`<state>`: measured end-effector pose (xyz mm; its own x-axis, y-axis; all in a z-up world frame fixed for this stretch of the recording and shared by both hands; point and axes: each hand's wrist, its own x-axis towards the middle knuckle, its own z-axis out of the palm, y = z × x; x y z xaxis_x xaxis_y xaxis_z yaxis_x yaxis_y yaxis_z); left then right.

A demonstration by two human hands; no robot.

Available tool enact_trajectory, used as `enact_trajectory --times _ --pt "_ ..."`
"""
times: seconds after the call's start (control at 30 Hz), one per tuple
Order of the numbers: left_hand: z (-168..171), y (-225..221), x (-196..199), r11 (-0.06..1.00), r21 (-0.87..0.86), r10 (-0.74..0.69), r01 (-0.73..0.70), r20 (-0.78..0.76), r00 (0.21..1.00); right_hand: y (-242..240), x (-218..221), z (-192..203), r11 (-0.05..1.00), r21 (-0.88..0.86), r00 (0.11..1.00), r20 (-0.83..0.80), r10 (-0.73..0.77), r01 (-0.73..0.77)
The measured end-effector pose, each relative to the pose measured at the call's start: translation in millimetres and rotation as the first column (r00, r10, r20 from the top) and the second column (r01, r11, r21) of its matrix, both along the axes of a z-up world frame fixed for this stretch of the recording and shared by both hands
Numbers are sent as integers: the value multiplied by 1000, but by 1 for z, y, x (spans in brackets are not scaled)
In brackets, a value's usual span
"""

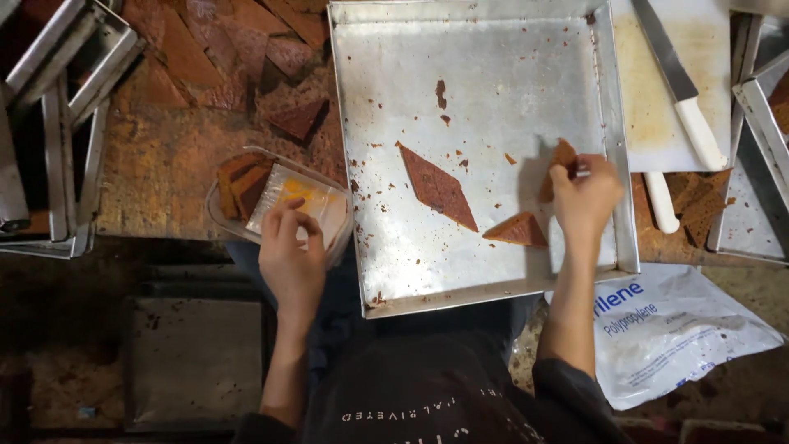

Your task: Packing pieces of cake from a baking tray into a plastic container

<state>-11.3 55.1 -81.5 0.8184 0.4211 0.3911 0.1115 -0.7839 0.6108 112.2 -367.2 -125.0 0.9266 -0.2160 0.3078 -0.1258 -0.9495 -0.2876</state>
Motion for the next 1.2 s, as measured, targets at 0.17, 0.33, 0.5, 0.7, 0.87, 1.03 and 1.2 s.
enact_trajectory --times 0.17,0.33,0.5,0.7,0.87,1.03,1.2 --pt "9 7 2 974 -141 -200 176 -176 964 98 -43 100 483 798 933 310 182 -360" --pt "46 -32 -3 971 -123 -211 205 -39 977 205 -101 108 371 668 756 484 441 -644" --pt "66 -62 -4 981 -9 -191 193 119 974 237 -103 121 490 521 709 417 568 -699" --pt "83 -87 -39 609 -271 -673 745 321 667 190 -77 126 570 636 794 116 597 -521" --pt "76 -56 -22 763 -284 -542 581 209 814 160 -57 172 810 490 922 -33 385 -321" --pt "36 -14 -8 972 -33 -235 234 -218 947 136 -55 183 838 315 890 51 453 -445" --pt "-4 6 -4 931 71 -329 359 -264 907 112 -63 137 987 52 802 -577 152 -150"
